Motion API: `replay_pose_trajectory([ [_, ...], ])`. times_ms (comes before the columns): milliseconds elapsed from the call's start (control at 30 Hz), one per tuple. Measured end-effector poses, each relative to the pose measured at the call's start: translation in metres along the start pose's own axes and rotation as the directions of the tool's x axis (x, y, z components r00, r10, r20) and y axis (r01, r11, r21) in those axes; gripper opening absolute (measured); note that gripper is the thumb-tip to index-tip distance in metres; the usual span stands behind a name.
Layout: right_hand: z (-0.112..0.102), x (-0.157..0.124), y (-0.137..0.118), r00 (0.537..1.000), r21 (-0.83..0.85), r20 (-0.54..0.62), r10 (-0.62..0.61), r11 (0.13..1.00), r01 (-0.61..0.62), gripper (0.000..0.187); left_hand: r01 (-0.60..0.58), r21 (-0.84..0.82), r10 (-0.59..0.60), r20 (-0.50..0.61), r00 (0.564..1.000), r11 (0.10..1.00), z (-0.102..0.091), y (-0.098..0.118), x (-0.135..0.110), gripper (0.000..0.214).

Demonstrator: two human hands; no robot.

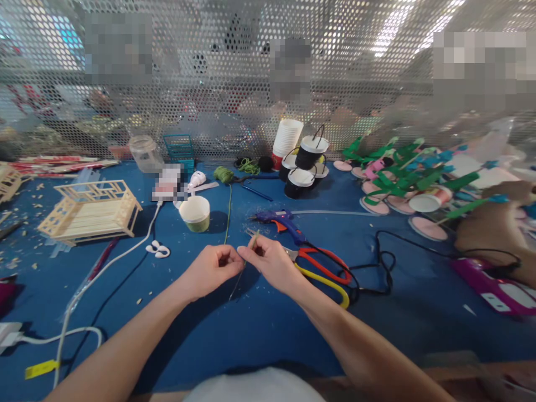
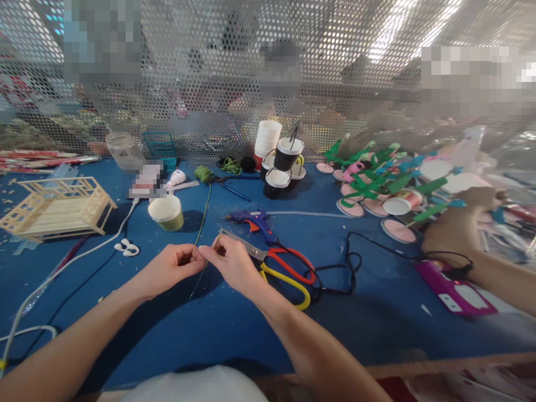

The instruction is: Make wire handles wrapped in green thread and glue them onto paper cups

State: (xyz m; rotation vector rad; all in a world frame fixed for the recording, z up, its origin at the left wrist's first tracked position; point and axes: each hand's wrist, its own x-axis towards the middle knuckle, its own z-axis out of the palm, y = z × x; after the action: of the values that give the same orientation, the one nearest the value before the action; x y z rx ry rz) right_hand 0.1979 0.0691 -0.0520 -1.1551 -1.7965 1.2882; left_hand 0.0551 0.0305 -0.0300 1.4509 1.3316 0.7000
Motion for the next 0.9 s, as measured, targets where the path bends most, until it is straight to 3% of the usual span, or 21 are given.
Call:
replay_pose_trajectory([
  [733, 0.0024, -0.001, 0.0023, 0.998, -0.135, -0.049, -0.044, 0.99, 0.037, 0.033, 0.022, -0.087, -0.024, -0.021, 0.999, 0.996, 0.0076, -0.0086, 0.0038, 0.028],
  [800, 0.001, -0.0009, 0.0021, 0.999, -0.098, -0.013, -0.043, 0.994, 0.042, 0.032, 0.027, -0.096, -0.029, -0.02, 0.999, 0.995, 0.007, -0.0069, 0.0033, 0.028],
  [900, -0.0022, -0.0016, -0.0001, 0.99, 0.095, 0.132, -0.044, 0.995, 0.032, 0.026, 0.047, -0.126, -0.05, -0.015, 0.999, 0.991, 0.0054, -0.0024, 0.0022, 0.03],
])
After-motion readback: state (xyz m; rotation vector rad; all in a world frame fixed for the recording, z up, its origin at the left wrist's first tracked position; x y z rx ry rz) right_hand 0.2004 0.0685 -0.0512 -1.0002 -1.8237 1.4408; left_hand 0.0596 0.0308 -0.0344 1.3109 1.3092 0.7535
